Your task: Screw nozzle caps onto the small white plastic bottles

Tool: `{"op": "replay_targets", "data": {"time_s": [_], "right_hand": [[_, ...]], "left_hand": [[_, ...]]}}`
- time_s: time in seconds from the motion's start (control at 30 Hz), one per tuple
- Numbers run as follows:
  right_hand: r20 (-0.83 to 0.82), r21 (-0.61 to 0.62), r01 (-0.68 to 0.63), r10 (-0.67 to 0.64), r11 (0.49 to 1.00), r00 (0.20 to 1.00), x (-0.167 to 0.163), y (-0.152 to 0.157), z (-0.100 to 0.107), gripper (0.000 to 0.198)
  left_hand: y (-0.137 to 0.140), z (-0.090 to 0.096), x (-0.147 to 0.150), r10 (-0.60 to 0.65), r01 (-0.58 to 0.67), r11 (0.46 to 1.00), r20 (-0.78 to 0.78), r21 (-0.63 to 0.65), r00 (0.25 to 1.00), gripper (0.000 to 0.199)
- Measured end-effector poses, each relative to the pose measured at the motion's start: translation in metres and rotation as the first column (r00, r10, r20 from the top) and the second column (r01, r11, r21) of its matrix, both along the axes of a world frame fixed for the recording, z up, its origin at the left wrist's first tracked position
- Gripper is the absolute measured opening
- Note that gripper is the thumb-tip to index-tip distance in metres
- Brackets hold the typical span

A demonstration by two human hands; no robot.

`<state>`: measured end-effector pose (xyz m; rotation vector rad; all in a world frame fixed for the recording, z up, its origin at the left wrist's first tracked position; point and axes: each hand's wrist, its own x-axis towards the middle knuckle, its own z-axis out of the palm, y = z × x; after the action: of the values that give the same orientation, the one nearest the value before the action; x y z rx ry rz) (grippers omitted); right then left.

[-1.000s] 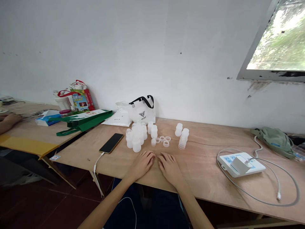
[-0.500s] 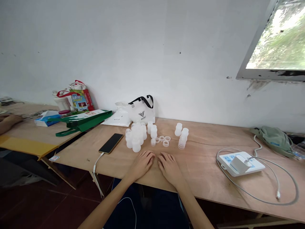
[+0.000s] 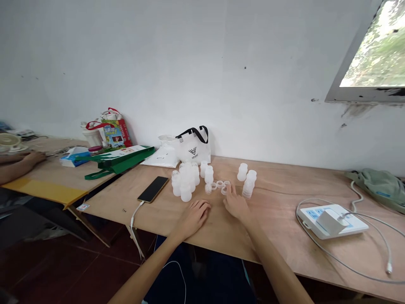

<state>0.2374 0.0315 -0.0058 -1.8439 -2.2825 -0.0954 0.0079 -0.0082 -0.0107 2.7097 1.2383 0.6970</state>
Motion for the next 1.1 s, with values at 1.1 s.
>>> {"op": "replay_targets", "data": {"time_s": [1.1], "right_hand": [[0.069, -0.063, 0.342, -0.338, 0.938, 0.939, 0.073, 0.065, 0.117, 0.039]], "left_hand": [[-0.008, 0.016, 0.001, -0.011, 0.012, 0.992, 0.010, -0.124, 1.000, 0.021]]}}
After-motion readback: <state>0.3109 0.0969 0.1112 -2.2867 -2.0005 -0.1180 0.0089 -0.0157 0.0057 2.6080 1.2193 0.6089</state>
